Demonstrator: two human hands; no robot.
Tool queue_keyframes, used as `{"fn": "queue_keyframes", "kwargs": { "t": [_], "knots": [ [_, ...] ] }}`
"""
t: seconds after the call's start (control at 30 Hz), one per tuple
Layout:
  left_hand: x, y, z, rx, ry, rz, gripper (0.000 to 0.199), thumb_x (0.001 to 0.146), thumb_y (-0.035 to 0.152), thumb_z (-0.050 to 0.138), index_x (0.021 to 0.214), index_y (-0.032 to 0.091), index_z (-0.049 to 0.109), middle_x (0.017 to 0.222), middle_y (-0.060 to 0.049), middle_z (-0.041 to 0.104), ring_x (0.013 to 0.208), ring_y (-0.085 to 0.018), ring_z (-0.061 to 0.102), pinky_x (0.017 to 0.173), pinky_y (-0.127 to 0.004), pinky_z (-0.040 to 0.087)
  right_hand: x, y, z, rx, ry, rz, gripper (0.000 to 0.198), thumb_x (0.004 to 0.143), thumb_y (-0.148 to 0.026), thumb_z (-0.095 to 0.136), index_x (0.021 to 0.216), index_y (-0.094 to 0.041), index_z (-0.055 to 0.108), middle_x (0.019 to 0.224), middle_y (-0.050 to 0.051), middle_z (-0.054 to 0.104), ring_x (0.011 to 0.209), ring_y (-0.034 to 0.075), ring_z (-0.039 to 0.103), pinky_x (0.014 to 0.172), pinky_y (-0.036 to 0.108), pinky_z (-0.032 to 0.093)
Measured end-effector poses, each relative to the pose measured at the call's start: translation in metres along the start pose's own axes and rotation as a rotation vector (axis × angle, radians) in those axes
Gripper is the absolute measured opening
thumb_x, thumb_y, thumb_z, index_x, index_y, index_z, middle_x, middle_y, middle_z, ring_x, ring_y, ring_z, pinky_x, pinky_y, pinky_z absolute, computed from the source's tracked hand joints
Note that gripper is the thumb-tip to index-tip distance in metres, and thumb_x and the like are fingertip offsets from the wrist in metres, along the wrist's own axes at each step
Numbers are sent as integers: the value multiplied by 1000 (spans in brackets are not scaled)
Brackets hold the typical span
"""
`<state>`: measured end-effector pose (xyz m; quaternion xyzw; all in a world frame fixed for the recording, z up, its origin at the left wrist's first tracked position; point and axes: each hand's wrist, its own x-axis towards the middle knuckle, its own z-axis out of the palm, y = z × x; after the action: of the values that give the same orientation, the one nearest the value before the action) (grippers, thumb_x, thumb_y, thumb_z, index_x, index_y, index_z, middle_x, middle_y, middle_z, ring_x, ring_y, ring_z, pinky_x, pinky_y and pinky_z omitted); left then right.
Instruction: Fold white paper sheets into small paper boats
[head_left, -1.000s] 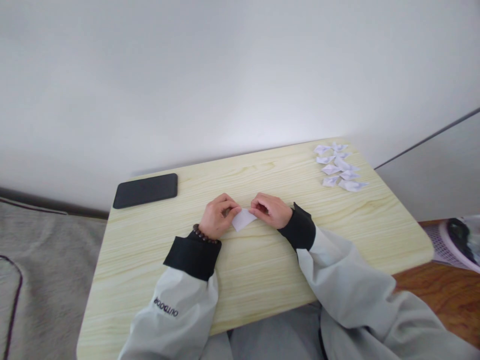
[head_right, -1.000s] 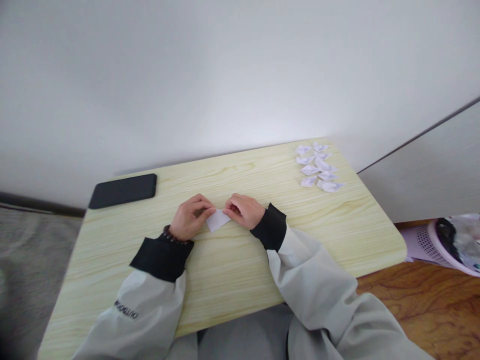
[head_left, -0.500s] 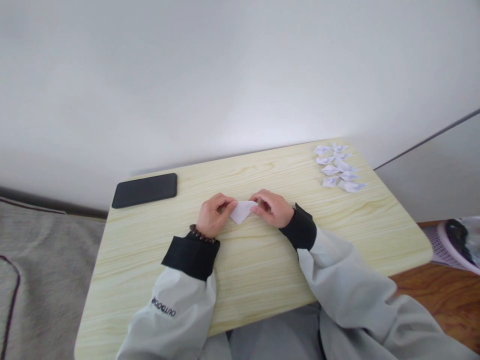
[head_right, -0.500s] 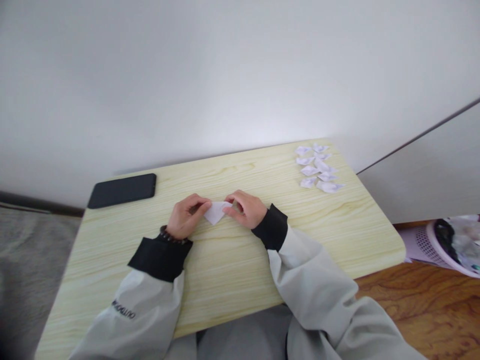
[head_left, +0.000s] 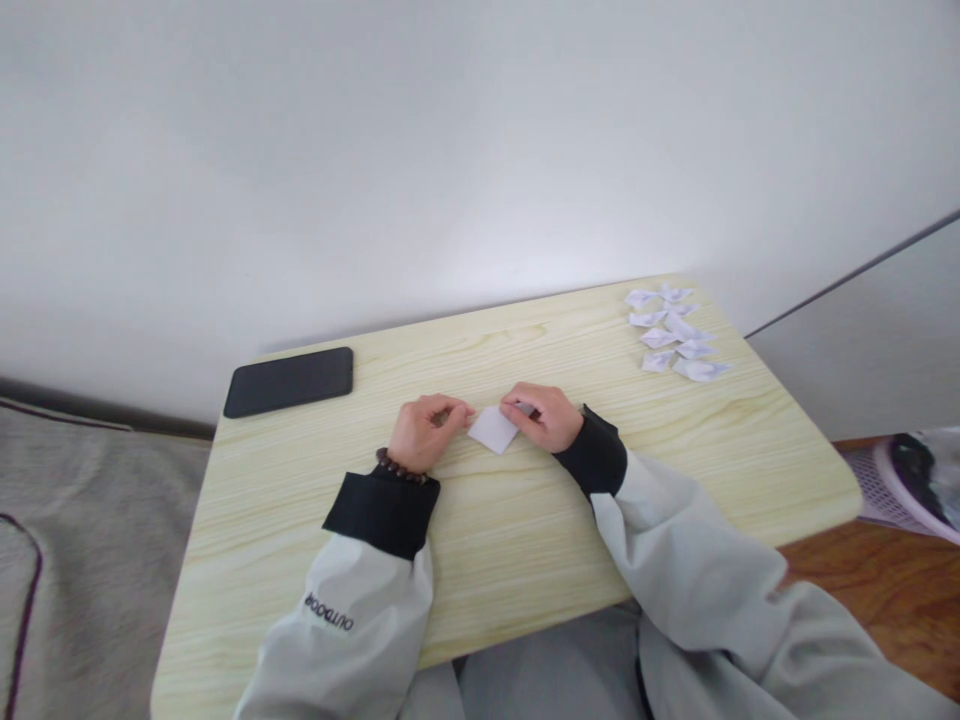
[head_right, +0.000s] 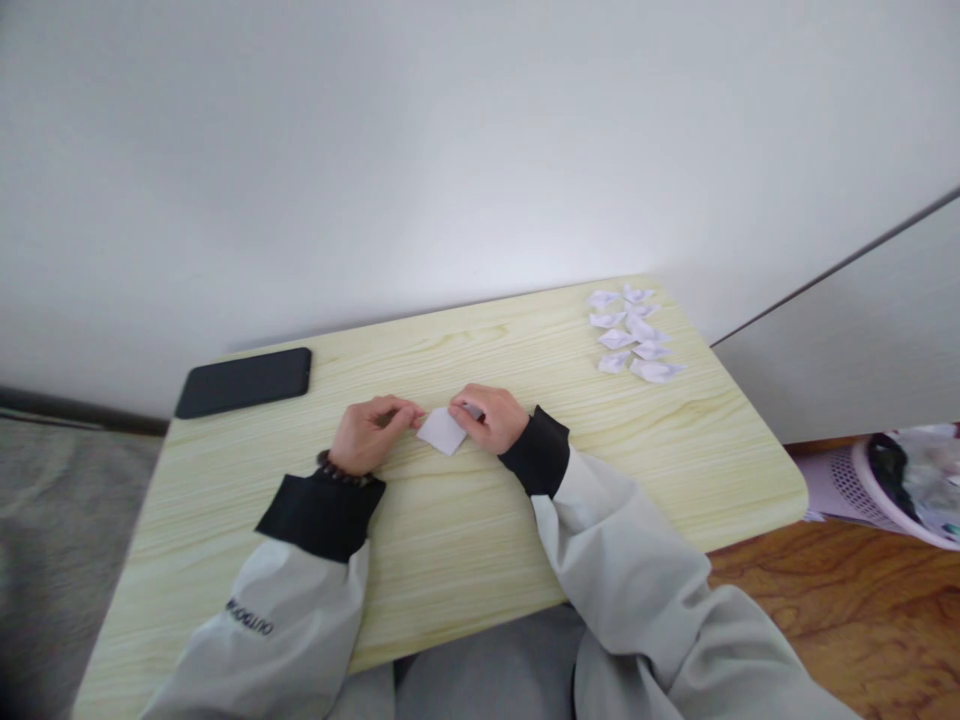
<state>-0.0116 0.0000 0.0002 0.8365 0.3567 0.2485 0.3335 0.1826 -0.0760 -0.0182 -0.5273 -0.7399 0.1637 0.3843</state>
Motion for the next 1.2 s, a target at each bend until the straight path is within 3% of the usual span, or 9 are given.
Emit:
{"fn": "queue_keyframes", "kwargs": {
  "t": [0.07, 0.23, 0.43, 0.53, 0.63, 0.73, 0.8, 1.03, 1.2],
  "knots": [
    [0, -2, -4, -36, 25, -38, 22, 81, 28, 51, 72, 17, 69, 68, -1, 71, 68, -15, 64, 67, -27, 49, 0, 2, -3, 18, 20, 23, 21, 90, -28, 43, 77, -18, 57, 70, 3, 60, 59, 11, 53, 56, 23, 40],
    [1, -1, 0, -25, -35, 72, 19, 81, 30, 55, 83, 19, 70, 78, -2, 72, 72, -15, 64, 71, -26, 49, 0, 4, 0, 11, -41, 33, 21, 89, -33, 47, 80, -18, 58, 72, 3, 62, 60, 12, 55, 57, 23, 41],
    [2, -4, 3, -12, -65, 213, 16, 81, 21, 55, 89, 21, 69, 89, -4, 71, 84, -17, 63, 79, -31, 48, -2, 5, 7, 93, 133, 229, 28, 80, -41, 60, 94, -20, 49, 69, -1, 61, 52, 11, 52, 52, 23, 40],
    [3, -8, 4, -16, -54, 294, 13, 81, 23, 58, 87, 21, 70, 86, -5, 71, 85, -18, 61, 79, -32, 48, -2, 7, 9, 91, 124, 245, 28, 79, -41, 61, 91, -20, 48, 66, -3, 58, 50, 11, 51, 52, 23, 41],
    [4, -9, 6, 21, -48, 340, 12, 81, 23, 59, 84, 21, 70, 83, -4, 72, 84, -18, 60, 79, -33, 49, -2, 8, 9, 19, 117, 193, 23, 81, -39, 59, 91, -20, 51, 74, 0, 60, 58, 13, 53, 57, 26, 44],
    [3, -10, 7, 102, -17, 366, 13, 82, 22, 58, 82, 21, 70, 81, -4, 71, 83, -18, 59, 78, -33, 49, 0, 9, 8, -88, 174, 50, 17, 82, -33, 58, 93, -19, 57, 98, 8, 59, 85, 19, 55, 77, 33, 46],
    [3, -10, 8, 163, 39, 375, 13, 82, 20, 57, 81, 19, 71, 84, -6, 71, 84, -19, 59, 78, -34, 49, 0, 7, 6, -139, 183, -20, 14, 83, -31, 57, 91, -20, 62, 105, 9, 57, 91, 20, 52, 84, 36, 42],
    [2, -14, 13, 280, 155, 372, 12, 81, 16, 57, 85, 18, 69, 97, -5, 71, 89, -19, 61, 81, -36, 50, -2, 4, 5, -231, 97, -149, 18, 82, -38, 61, 86, -24, 70, 85, 4, 61, 75, 16, 50, 72, 32, 38],
    [1, -10, 13, 338, 121, 418, 13, 82, 23, 58, 83, 18, 70, 99, -5, 71, 94, -20, 61, 82, -36, 51, -1, 10, 8, -244, 122, -89, 18, 87, -29, 54, 84, -21, 70, 81, 4, 63, 74, 15, 53, 69, 30, 38]
  ]
}}
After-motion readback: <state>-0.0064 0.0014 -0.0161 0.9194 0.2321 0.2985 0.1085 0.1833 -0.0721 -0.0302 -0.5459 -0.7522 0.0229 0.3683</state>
